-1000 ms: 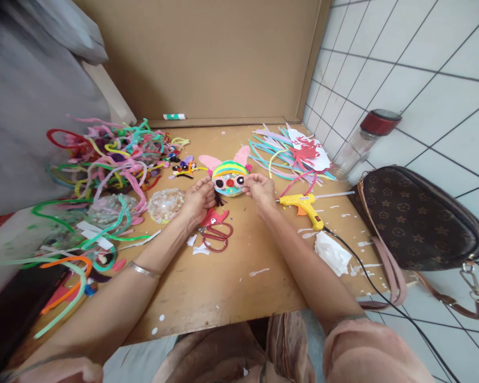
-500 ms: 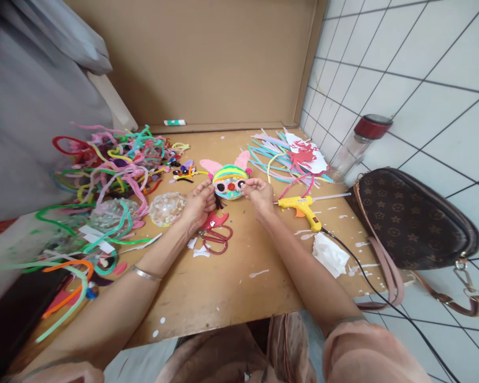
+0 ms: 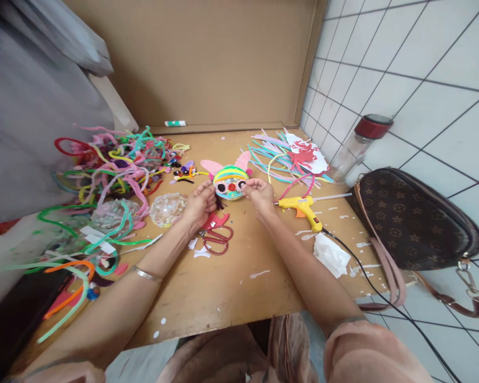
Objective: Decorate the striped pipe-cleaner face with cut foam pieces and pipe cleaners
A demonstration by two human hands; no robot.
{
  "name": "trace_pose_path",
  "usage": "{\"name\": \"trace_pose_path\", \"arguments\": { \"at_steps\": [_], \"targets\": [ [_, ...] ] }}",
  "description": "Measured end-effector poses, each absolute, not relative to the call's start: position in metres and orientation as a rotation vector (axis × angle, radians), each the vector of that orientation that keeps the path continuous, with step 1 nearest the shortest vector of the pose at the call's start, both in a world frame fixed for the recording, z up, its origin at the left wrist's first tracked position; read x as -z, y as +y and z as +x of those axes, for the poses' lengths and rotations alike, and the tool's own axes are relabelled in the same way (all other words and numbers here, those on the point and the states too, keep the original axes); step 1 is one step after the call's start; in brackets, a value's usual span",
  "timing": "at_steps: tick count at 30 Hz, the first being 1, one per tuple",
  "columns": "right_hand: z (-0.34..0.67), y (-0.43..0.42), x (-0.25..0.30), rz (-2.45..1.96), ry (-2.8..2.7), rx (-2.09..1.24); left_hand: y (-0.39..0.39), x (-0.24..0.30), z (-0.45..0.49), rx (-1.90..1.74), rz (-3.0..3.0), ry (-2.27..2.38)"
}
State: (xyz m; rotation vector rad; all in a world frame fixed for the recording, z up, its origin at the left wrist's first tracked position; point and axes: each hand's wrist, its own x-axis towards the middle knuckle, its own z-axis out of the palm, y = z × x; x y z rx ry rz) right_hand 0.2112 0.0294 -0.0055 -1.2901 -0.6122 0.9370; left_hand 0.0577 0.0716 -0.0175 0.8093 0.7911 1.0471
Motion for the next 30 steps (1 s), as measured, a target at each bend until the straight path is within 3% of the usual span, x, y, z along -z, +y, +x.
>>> {"name": "trace_pose_path", "arguments": {
  "at_steps": [15, 22, 30],
  "targets": [
    [0.205, 0.015, 0.000, -1.281, -0.537, -0.717, 0.062, -0.001, 0.046, -1.115, 0.570, 0.806],
    [0.162, -0.001, -0.007, -1.217, -0.894, -0.708, 0.045, -0.021, 0.027, -1.030, 0.348, 0.631],
    [0.140, -0.019, 0.003, -1.257, -1.408, -0.430, 0.028, -0.017, 0.012, -0.973, 0.322, 0.521]
  ]
}}
